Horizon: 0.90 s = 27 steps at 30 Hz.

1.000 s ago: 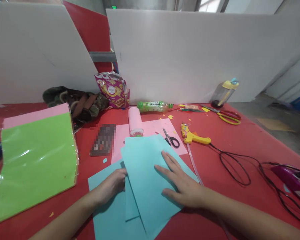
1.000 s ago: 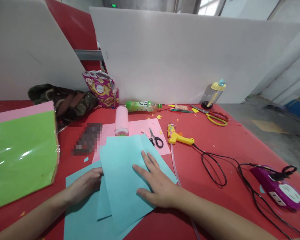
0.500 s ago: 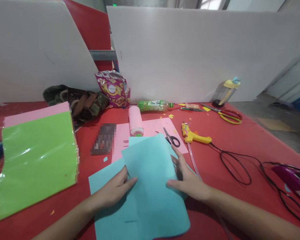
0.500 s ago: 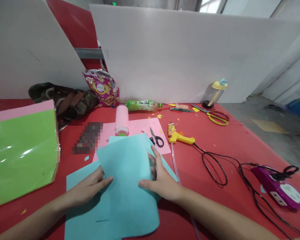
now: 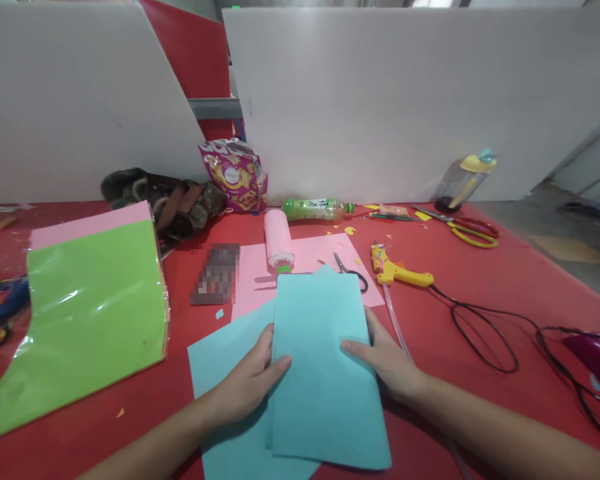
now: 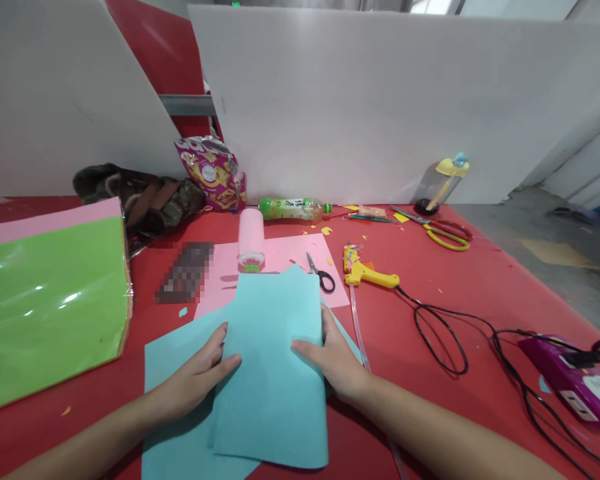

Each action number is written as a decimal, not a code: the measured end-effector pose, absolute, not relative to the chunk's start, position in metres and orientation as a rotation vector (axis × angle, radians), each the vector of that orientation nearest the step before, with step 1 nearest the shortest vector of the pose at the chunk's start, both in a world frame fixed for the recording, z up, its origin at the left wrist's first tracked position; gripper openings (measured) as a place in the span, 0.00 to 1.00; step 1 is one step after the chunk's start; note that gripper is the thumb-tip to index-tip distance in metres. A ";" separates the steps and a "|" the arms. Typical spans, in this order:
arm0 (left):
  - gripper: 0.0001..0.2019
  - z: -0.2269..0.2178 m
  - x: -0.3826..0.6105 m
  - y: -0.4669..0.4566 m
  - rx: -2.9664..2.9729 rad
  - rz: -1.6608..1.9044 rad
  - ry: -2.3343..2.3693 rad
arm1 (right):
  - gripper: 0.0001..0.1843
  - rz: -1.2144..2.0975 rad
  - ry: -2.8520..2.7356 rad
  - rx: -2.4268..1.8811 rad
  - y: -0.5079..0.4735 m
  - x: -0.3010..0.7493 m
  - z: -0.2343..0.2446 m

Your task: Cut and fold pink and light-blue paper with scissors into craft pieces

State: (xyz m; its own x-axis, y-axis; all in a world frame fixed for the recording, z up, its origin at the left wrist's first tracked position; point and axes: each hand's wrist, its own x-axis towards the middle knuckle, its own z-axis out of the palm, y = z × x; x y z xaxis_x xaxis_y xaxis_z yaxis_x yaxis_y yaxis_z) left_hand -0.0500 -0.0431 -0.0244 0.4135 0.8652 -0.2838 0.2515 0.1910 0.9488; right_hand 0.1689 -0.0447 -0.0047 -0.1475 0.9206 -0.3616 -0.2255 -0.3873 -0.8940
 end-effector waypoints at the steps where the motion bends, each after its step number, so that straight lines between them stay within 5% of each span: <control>1: 0.33 -0.023 -0.049 -0.044 1.359 0.571 1.101 | 0.39 1.669 -0.880 -1.248 -0.045 0.169 -0.005; 15: 0.18 -0.016 -0.040 -0.041 1.101 0.651 1.137 | 0.35 1.601 -1.052 -1.297 -0.041 0.176 0.000; 27: 0.36 -0.021 -0.038 -0.048 1.057 0.755 1.081 | 0.33 1.613 -1.159 -1.385 -0.046 0.169 -0.001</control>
